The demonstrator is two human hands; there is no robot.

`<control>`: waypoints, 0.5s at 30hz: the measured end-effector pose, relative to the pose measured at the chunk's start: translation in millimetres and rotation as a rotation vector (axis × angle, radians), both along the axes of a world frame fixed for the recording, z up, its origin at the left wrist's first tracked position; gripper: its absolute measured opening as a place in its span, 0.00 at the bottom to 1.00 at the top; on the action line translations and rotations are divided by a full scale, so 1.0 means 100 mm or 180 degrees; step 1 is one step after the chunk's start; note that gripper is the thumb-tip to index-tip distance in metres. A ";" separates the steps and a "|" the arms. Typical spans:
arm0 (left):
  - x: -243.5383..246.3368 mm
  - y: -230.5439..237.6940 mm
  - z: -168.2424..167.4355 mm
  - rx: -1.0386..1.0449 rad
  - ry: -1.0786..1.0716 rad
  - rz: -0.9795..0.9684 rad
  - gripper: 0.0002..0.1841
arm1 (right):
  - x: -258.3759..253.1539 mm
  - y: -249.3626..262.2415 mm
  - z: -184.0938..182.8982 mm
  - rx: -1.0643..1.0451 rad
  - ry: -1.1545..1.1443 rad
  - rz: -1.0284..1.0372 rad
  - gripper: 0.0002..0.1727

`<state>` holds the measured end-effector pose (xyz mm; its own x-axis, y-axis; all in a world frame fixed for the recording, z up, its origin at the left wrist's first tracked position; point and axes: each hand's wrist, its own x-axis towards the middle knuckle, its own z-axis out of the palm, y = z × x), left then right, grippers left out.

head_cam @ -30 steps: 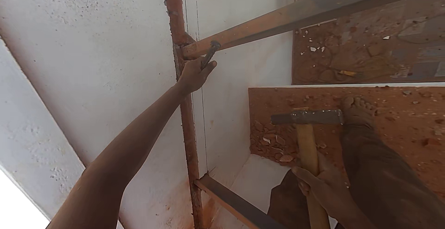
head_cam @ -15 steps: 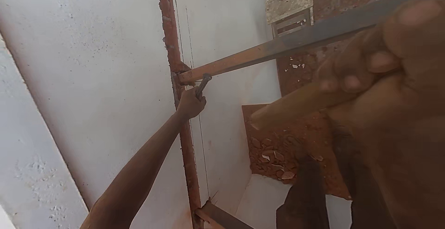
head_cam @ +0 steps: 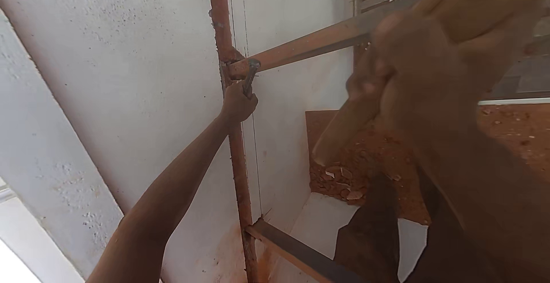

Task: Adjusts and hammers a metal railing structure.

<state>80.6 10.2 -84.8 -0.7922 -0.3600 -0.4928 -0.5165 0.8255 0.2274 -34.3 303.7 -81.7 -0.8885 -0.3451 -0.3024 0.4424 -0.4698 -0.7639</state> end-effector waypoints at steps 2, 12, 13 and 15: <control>0.03 0.10 -0.03 0.0002 -0.0135 -0.0169 0.12 | 0.21 -0.09 -0.03 0.0935 -0.0529 0.1875 0.08; 0.30 0.21 0.09 0.0305 -0.0194 -0.0284 0.15 | 0.15 0.74 0.00 0.0080 -0.0089 -0.0256 0.10; 0.32 0.24 0.08 0.0329 -0.0210 -0.0270 0.16 | 0.26 0.57 0.03 0.0158 -0.0025 -0.0324 0.11; 0.37 0.29 0.07 0.0327 -0.0382 -0.0309 0.16 | 0.58 0.34 0.05 0.0743 -0.0309 0.0742 0.09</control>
<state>117.7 39.4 -78.0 -0.7541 -0.2275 -0.6161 -0.4640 0.8484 0.2546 23.2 337.4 -77.0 -0.7570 -0.4471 -0.4765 0.5933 -0.1649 -0.7879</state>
